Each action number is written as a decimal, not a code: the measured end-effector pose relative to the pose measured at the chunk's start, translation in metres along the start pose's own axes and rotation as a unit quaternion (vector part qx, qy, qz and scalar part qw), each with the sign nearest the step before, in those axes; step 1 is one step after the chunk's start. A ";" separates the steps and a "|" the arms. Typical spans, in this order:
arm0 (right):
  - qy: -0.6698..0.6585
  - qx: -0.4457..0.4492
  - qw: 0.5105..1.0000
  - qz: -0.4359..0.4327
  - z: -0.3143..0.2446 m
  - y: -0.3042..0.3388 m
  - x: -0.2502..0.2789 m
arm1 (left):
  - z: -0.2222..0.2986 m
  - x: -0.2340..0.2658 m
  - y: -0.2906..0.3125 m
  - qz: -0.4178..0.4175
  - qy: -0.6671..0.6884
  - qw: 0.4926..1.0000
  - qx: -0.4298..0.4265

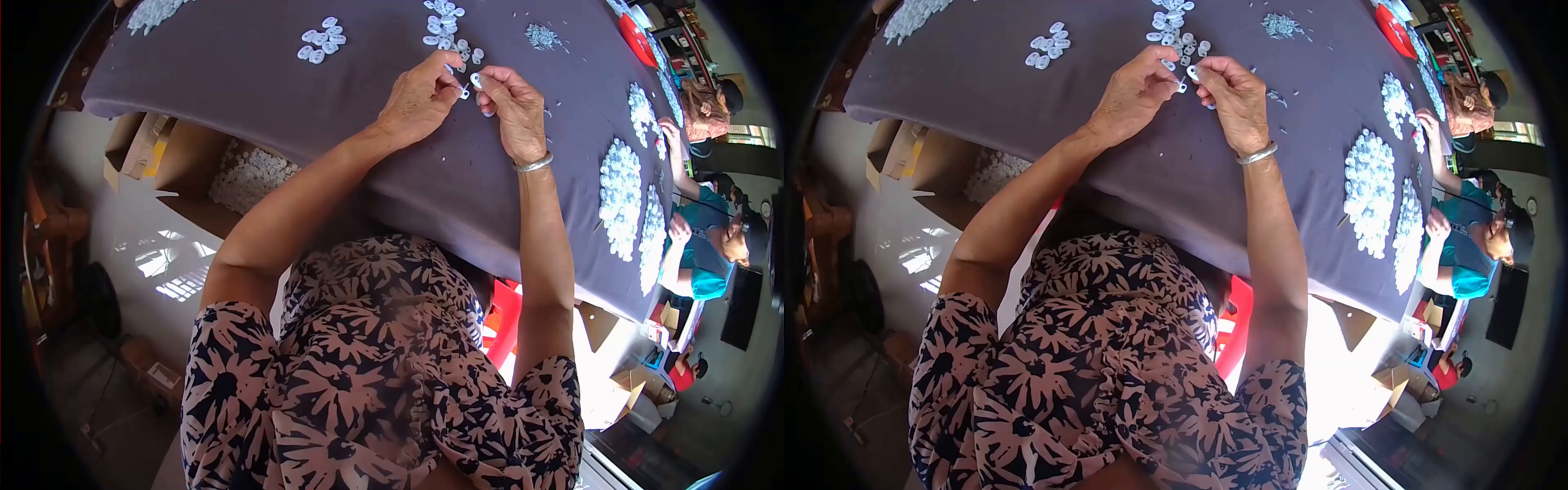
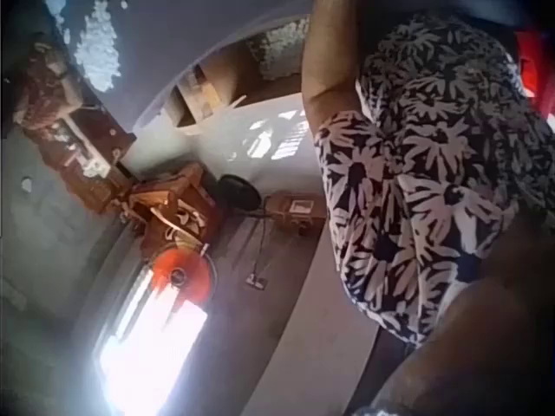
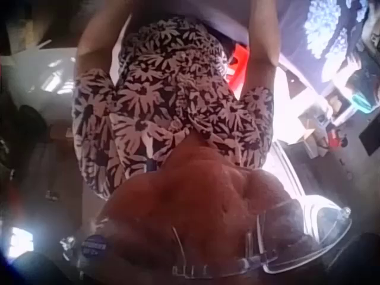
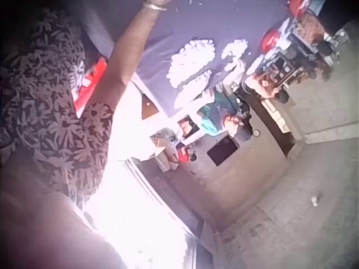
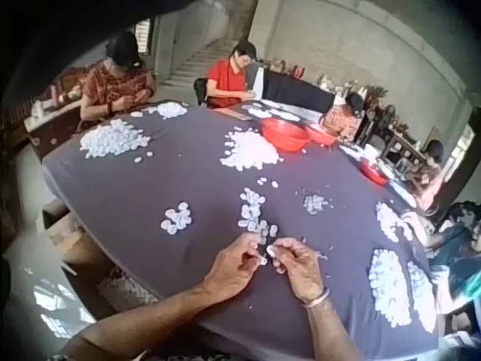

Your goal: The person assembles small fasteners by hand, picking up plastic pieces and metal pins from the table and inserting the pins into the plastic pieces.

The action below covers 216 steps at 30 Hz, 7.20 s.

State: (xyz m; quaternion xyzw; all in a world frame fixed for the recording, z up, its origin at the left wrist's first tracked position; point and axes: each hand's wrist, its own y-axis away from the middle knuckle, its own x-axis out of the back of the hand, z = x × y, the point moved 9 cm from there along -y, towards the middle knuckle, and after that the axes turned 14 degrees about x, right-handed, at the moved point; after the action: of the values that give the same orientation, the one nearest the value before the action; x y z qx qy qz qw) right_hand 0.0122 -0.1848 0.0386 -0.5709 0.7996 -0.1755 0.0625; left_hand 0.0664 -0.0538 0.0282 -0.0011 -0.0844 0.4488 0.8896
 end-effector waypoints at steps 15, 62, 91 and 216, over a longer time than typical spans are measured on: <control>0.062 0.016 0.998 -0.010 -0.005 0.001 -0.005 | 0.002 0.000 0.002 -0.003 -0.035 0.999 0.005; 0.158 0.168 0.969 -0.089 -0.025 0.010 -0.027 | 0.000 0.009 -0.004 -0.137 0.088 0.978 0.134; 0.470 0.323 0.798 -0.193 -0.049 0.025 -0.055 | 0.000 0.002 -0.005 -0.189 0.065 0.977 0.080; 0.426 0.291 0.846 -0.131 -0.044 0.032 -0.056 | 0.019 0.019 0.001 0.077 -0.253 0.952 -0.155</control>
State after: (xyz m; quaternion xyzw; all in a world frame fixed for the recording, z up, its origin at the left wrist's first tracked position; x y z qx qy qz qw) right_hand -0.0110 -0.1140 0.0628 -0.4948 0.5777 -0.6328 -0.1449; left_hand 0.0739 -0.0389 0.0495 -0.0322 -0.3753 0.4826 0.7907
